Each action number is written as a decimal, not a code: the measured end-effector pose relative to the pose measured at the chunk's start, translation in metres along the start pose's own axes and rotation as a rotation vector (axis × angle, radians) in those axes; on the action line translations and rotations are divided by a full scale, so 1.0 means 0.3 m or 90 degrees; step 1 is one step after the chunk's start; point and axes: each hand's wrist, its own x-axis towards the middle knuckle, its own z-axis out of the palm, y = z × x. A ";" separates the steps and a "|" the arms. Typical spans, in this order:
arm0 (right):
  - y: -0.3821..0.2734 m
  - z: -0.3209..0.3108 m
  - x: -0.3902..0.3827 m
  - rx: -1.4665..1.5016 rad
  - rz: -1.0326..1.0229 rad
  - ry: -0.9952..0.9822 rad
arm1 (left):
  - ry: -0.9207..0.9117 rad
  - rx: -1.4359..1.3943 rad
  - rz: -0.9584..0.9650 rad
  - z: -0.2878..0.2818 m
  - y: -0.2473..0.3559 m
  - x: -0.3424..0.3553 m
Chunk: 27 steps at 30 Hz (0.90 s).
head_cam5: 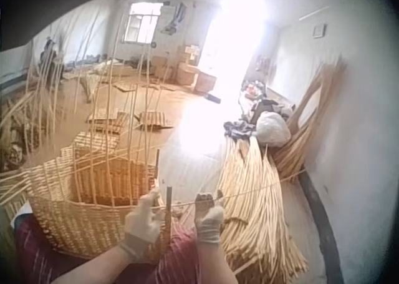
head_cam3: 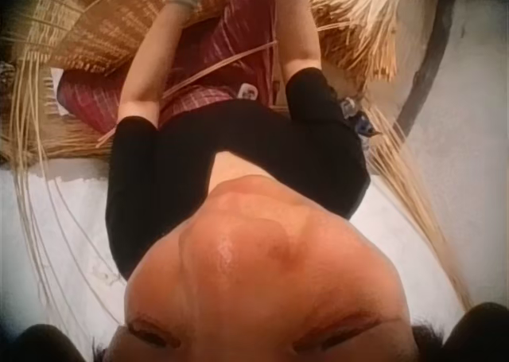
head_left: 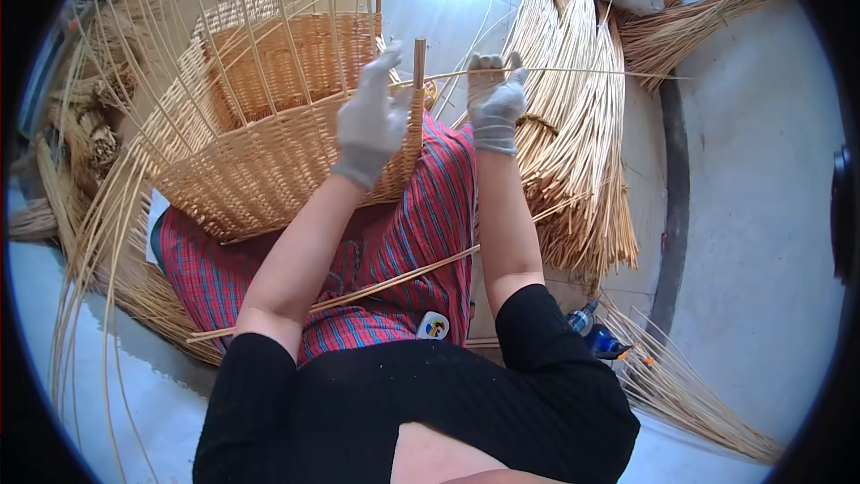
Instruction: Weaving a rectangular wicker basket using wooden strips.
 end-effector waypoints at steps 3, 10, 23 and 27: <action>-0.081 0.046 -0.014 -0.023 0.029 0.032 | -0.269 -0.193 -0.357 0.082 -0.023 0.038; 0.033 0.186 -0.432 -0.710 -0.409 -0.444 | -0.177 -0.192 -0.225 0.173 -0.151 -0.049; 0.046 0.090 -0.081 -0.808 0.349 -0.500 | -0.179 -0.361 -0.462 -0.220 -0.140 0.017; 0.131 0.055 -0.176 -0.810 0.161 -0.345 | -0.188 0.123 -0.002 -0.187 -0.059 0.221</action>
